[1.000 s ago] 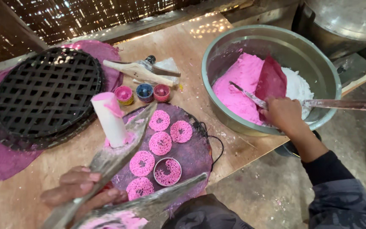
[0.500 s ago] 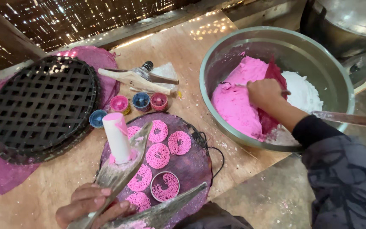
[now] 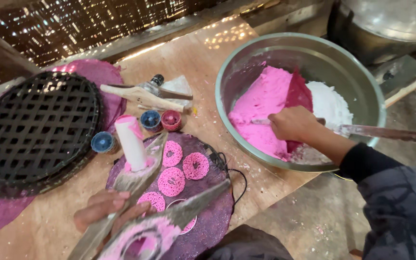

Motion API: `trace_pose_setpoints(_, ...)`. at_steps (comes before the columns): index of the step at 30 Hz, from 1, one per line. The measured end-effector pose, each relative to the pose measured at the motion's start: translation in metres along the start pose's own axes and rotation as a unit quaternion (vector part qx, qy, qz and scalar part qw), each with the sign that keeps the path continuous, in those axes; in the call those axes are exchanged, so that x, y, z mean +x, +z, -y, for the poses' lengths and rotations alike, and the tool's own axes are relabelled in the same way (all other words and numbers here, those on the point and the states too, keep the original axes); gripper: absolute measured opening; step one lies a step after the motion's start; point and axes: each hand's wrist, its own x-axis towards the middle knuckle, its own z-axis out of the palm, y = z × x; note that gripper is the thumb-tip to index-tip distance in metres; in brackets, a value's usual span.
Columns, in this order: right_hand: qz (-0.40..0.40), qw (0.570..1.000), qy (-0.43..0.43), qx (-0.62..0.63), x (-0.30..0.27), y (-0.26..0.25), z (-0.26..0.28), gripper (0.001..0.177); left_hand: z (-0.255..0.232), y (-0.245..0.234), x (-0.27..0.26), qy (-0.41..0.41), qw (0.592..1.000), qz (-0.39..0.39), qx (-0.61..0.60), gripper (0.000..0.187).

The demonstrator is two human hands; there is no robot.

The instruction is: The person scoops pink and white batter from a large metal bowl using a spatula and fills a wooden mold. They then press the mold onto a purple cloth to create circular, lace-like pink patterns. The person repeats this process, arranging the formed circles on the cloth.

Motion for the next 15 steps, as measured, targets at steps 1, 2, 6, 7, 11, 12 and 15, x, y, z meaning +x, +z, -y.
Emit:
trace_pose_setpoints(1, 0.001, 1.000, 0.006, 0.018, -0.011, -0.001, -0.001, 0.026, 0.001, 0.005, 0.008, 0.005, 1.000, 0.015, -0.009, 0.072)
trace_pose_setpoints(2, -0.002, 0.999, 0.021, 0.035, -0.023, -0.002, -0.003, 0.027, 0.003, 0.007, 0.016, 0.039, 0.996, 0.050, 0.057, 0.070)
trace_pose_setpoints(6, 0.003, 0.983, 0.089, 0.160, -0.077, -0.006, -0.021, 0.034, 0.016, 0.024, 0.043, 0.105, 0.979, 0.063, 0.162, 0.058)
trace_pose_setpoints(7, -0.011, 0.979, 0.069, 0.190, -0.090, -0.010, -0.029, 0.036, 0.021, 0.033, 0.047, 0.107, 0.979, 0.041, 0.166, 0.055)
trace_pose_setpoints(11, 0.002, 0.933, 0.052, 0.357, -0.140, -0.031, -0.054, 0.032, 0.029, 0.064, 0.061, 0.105, 0.977, -0.022, 0.186, 0.042)
trace_pose_setpoints(12, 0.044, 0.914, 0.116, 0.387, -0.148, -0.037, -0.057, 0.031, 0.028, 0.071, 0.066, 0.107, 0.975, -0.037, 0.192, 0.039)
trace_pose_setpoints(15, 0.096, 0.831, 0.004, 0.548, -0.162, -0.049, -0.050, 0.030, 0.021, 0.086, 0.076, 0.112, 0.969, -0.067, 0.209, 0.030)
